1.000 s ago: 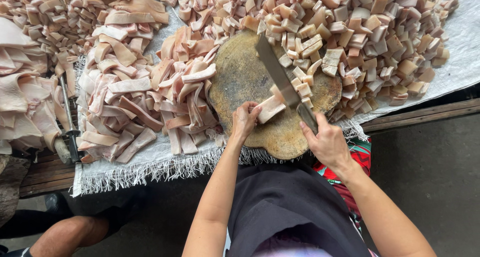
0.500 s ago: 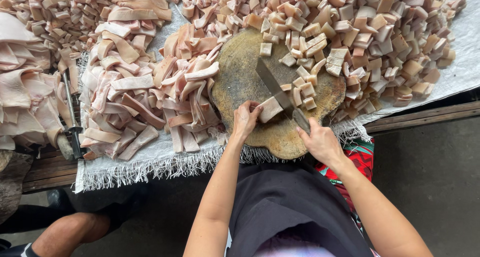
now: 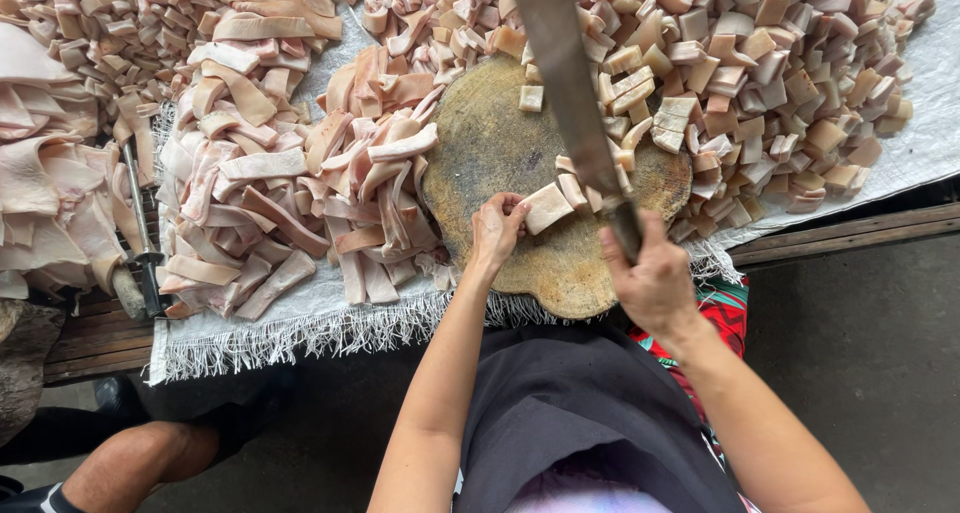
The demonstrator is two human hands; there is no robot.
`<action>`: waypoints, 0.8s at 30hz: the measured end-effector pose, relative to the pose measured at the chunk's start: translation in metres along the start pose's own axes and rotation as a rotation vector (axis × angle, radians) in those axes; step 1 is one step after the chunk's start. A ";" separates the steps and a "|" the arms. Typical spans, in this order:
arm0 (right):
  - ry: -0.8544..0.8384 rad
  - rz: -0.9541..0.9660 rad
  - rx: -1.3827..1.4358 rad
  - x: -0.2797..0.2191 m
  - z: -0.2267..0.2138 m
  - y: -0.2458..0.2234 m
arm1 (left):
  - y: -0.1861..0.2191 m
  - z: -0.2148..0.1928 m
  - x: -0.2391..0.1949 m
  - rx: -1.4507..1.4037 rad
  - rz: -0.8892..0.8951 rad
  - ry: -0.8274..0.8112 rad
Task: The person is using a cleaver to chop strips of pig skin into small rectangular pieces on a wooden cutting board.
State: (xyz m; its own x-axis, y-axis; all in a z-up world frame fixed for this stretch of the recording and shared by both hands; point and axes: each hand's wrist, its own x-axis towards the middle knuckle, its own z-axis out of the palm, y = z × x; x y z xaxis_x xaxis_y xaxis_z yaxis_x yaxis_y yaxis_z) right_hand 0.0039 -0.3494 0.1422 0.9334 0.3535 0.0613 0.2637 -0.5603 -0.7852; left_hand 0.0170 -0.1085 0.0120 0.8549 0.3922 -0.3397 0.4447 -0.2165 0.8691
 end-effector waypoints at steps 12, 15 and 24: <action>-0.229 0.224 -0.151 0.007 0.008 0.023 | -0.001 -0.001 -0.001 0.059 0.019 0.014; -0.155 0.160 -0.105 0.004 -0.007 -0.002 | -0.004 0.005 0.001 0.015 -0.001 0.012; -0.152 -0.030 -0.366 -0.002 0.052 0.016 | -0.018 0.008 0.011 0.117 0.088 0.072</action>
State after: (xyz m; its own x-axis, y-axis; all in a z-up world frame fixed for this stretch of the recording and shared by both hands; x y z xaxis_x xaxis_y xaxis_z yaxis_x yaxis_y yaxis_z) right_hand -0.0060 -0.3199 0.0972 0.8844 0.4656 -0.0325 0.3857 -0.7683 -0.5108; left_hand 0.0202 -0.1073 -0.0106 0.8725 0.4290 -0.2338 0.4005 -0.3541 0.8451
